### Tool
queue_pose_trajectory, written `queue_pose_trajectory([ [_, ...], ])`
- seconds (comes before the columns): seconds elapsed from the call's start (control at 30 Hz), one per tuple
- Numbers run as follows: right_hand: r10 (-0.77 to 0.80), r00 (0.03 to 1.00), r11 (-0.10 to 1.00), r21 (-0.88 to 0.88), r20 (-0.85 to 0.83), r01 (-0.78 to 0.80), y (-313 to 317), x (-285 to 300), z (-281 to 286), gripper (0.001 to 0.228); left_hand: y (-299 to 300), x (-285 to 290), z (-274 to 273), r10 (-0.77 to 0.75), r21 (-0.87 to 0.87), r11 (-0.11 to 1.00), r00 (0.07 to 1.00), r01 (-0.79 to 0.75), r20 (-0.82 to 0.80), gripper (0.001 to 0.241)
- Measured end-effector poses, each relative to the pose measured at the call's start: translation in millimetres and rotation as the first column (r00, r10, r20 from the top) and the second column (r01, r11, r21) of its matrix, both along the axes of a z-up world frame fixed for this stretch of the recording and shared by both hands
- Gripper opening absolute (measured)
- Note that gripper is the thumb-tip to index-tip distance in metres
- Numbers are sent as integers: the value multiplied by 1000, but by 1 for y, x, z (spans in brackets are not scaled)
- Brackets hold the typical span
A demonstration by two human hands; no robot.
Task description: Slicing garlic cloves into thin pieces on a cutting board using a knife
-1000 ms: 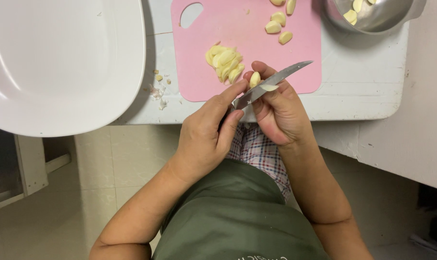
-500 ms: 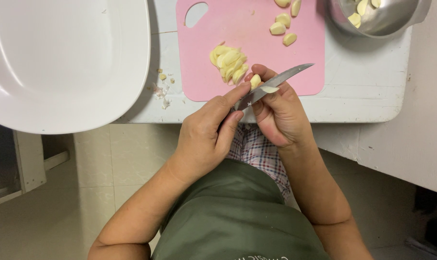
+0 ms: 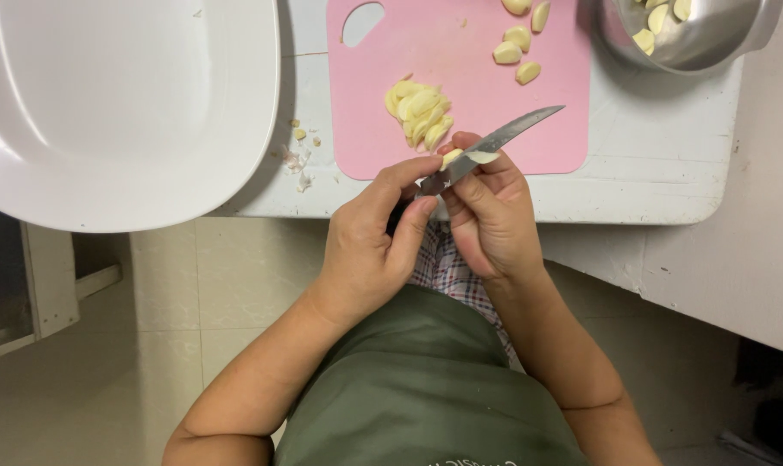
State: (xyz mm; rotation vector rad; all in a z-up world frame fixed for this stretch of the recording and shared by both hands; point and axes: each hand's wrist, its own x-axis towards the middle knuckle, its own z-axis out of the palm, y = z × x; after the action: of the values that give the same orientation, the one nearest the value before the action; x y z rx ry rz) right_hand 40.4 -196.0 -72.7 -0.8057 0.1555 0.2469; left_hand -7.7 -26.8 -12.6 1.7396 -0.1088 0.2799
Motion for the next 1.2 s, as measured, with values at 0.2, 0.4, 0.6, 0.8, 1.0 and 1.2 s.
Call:
queue_pose_trajectory([
  [0.2,3,1000,1000,11,23,-3,4,-11,-19,34,6,2,-2,-23,-201,979,998,12,-53,28],
  [0.4,245,963,892,414,-109,-180,-4,0,-16,37,31,-3,-2,46,-135,990,998,-52,-47,28],
  [0.6,356,930,807,533,-94,-255,1,6,-27,35,68,-14,-20,191,102,977,980,-185,-51,30],
  [0.8,419,901,783,546,-110,-298,1,7,-32,46,76,-21,-32,276,289,922,961,-259,-22,32],
  [1.0,408,907,838,436,-99,-329,5,11,-33,46,59,-28,7,90,216,972,995,-98,46,37],
  [1.2,338,939,889,347,-63,-297,8,1,-31,46,40,-33,-5,16,206,978,998,-29,65,41],
])
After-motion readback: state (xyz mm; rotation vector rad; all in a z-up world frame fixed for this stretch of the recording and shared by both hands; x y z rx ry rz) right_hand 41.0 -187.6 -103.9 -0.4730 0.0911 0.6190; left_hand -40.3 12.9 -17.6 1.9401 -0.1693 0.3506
